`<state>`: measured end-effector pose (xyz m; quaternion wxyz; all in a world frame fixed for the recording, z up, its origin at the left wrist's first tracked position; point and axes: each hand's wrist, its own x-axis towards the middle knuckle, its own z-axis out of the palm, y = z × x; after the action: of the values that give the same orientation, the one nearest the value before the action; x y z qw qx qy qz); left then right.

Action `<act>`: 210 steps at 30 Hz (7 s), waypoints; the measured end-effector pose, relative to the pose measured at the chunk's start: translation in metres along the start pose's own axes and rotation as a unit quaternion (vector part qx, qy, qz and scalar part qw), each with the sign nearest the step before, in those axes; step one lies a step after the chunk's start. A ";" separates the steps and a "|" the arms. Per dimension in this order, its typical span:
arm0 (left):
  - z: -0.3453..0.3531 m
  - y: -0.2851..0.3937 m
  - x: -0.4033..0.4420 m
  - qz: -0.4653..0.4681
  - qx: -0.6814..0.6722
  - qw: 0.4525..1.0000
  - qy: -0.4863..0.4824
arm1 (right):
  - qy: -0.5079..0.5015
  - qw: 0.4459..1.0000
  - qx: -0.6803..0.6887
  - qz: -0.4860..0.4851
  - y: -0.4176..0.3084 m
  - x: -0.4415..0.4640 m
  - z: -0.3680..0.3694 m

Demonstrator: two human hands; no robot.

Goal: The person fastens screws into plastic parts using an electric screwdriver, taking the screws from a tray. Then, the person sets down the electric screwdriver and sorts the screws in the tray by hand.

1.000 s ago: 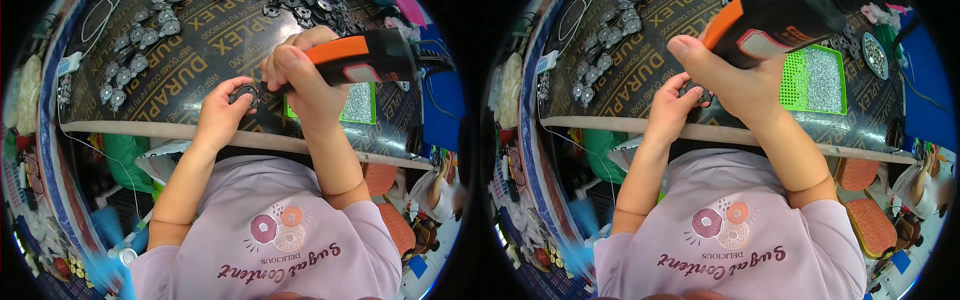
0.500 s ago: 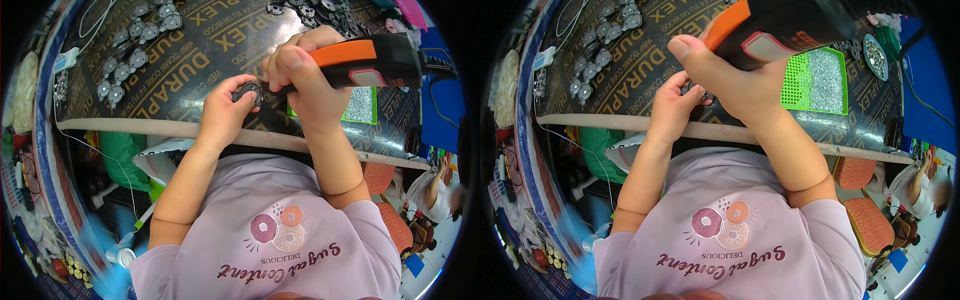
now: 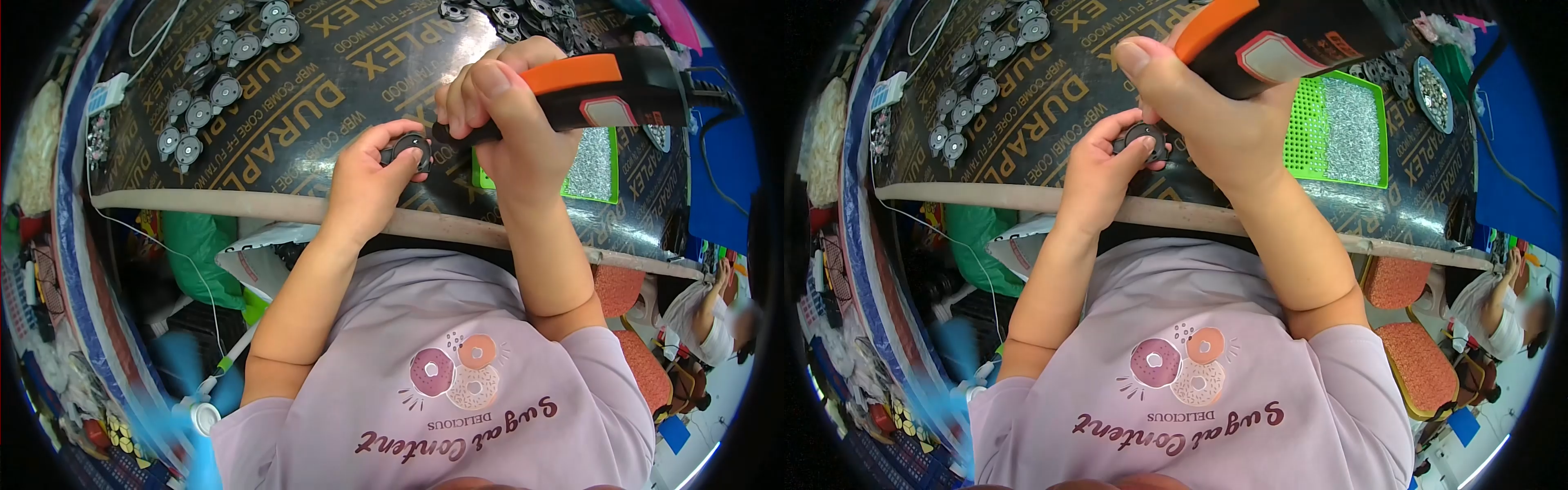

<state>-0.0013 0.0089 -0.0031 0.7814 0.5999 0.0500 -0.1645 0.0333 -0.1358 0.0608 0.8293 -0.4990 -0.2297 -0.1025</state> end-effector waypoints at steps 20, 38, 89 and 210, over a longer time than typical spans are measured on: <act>-0.002 0.009 0.000 -0.019 -0.014 1.000 -0.004 | 0.003 0.992 -0.118 -0.039 0.011 -0.009 0.008; 0.006 0.007 -0.008 -0.001 0.070 0.997 -0.035 | -0.079 0.962 -0.219 -0.146 -0.044 0.007 -0.052; 0.010 -0.004 0.005 -0.096 -0.085 0.988 -0.083 | -0.057 0.972 -0.229 -0.006 -0.019 -0.007 -0.018; -0.103 0.045 -0.071 -0.023 0.047 0.977 -0.209 | -0.087 0.996 -0.026 -0.011 -0.077 -0.006 -0.070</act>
<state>-0.0411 0.1309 0.0296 0.7416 0.5870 -0.1083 -0.3062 0.0171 -0.2350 0.0904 0.7914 -0.5252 -0.3038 -0.0739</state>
